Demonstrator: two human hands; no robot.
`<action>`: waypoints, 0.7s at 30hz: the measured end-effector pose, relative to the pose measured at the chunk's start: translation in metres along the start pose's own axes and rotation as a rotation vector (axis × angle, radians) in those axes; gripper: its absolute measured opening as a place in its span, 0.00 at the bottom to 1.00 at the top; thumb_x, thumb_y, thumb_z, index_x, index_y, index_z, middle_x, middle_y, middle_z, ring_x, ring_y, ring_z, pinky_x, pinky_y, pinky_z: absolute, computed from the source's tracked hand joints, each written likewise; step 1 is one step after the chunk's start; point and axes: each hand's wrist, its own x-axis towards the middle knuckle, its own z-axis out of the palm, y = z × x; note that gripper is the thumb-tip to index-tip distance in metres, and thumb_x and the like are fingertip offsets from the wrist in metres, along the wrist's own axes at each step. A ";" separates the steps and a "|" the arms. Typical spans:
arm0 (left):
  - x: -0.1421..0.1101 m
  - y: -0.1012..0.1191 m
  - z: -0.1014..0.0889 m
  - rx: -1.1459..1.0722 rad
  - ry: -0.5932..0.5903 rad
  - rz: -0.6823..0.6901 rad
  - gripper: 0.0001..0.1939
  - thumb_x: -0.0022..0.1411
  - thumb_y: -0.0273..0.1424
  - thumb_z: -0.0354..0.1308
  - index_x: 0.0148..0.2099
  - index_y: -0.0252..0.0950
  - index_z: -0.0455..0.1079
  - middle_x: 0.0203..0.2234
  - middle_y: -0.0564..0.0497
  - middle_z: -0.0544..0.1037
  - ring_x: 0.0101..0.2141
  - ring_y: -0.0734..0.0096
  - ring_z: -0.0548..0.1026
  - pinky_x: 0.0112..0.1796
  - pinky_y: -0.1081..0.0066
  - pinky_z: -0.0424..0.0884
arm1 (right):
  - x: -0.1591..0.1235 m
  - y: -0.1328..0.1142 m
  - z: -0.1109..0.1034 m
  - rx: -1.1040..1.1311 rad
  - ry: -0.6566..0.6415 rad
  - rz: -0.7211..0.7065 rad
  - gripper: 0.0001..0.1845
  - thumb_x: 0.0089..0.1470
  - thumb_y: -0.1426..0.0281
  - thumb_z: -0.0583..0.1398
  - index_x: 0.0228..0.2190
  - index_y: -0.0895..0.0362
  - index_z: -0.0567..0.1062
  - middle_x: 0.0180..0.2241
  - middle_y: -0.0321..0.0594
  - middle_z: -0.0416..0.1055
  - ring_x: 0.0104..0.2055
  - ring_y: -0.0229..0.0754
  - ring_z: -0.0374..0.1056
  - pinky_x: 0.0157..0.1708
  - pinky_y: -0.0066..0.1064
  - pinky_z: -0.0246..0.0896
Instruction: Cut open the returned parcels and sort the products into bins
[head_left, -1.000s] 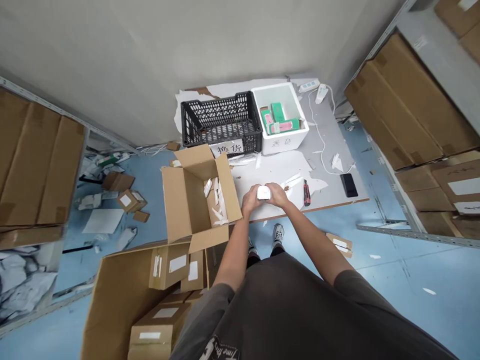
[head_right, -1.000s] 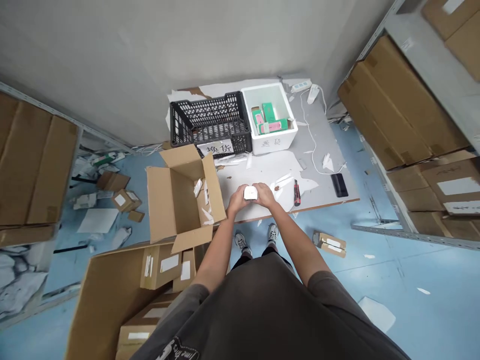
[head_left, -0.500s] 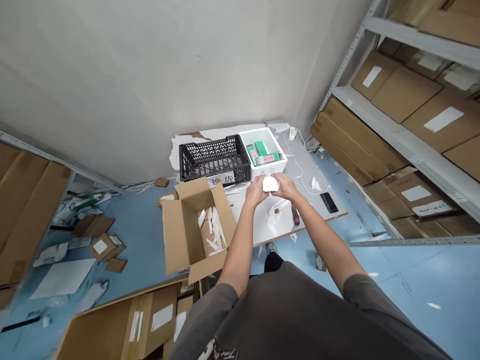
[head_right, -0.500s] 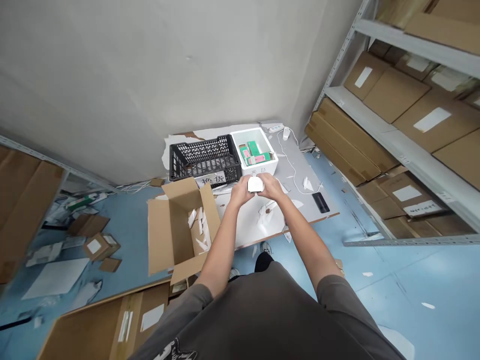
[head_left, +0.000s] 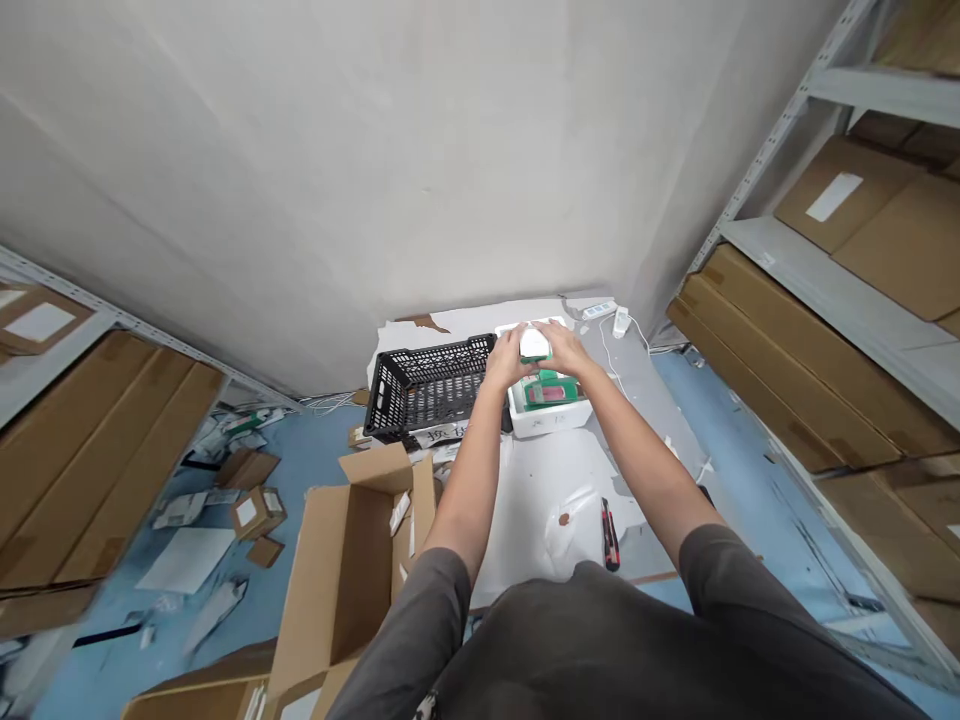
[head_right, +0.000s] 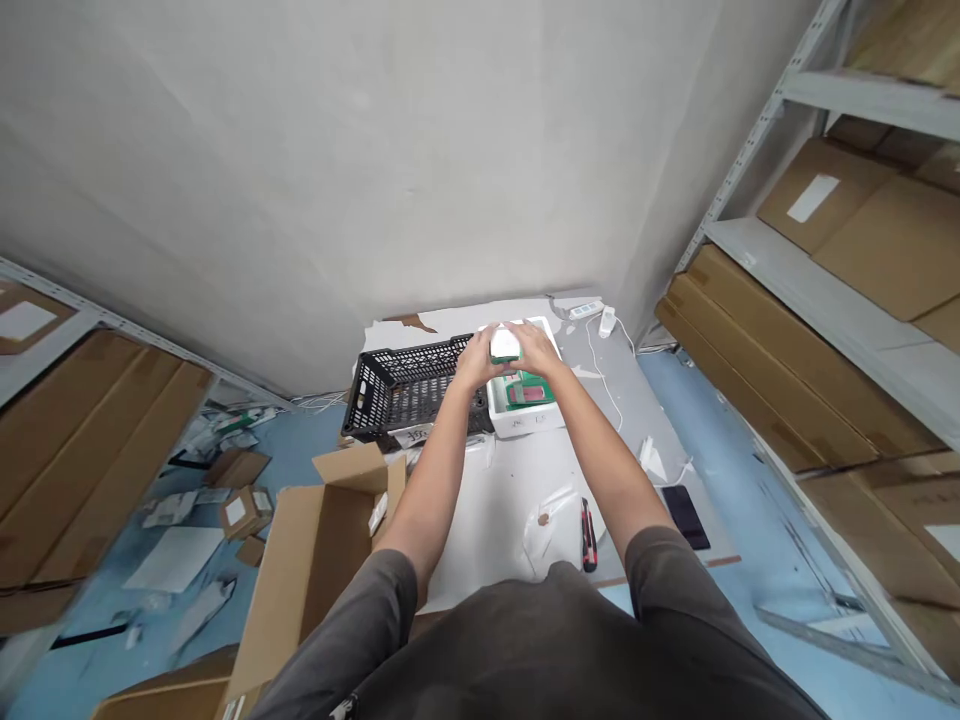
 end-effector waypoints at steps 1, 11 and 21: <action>0.008 -0.006 0.002 -0.004 0.004 -0.007 0.58 0.44 0.28 0.81 0.74 0.43 0.59 0.69 0.36 0.64 0.69 0.33 0.61 0.66 0.47 0.62 | 0.008 0.010 0.003 0.009 -0.016 0.008 0.59 0.38 0.68 0.79 0.69 0.47 0.66 0.68 0.50 0.65 0.74 0.73 0.53 0.70 0.66 0.52; 0.018 -0.051 0.011 0.006 0.013 -0.043 0.62 0.44 0.30 0.81 0.77 0.48 0.56 0.77 0.43 0.50 0.75 0.28 0.45 0.72 0.40 0.49 | 0.018 0.052 0.010 -0.001 -0.078 0.010 0.63 0.41 0.61 0.80 0.73 0.43 0.60 0.75 0.47 0.53 0.78 0.74 0.42 0.72 0.69 0.45; -0.096 -0.051 -0.060 0.082 0.075 -0.108 0.60 0.49 0.32 0.80 0.79 0.49 0.53 0.78 0.45 0.48 0.75 0.30 0.46 0.71 0.40 0.52 | -0.004 -0.051 0.038 -0.072 -0.057 -0.031 0.53 0.52 0.57 0.74 0.73 0.50 0.61 0.75 0.51 0.51 0.77 0.74 0.42 0.72 0.71 0.45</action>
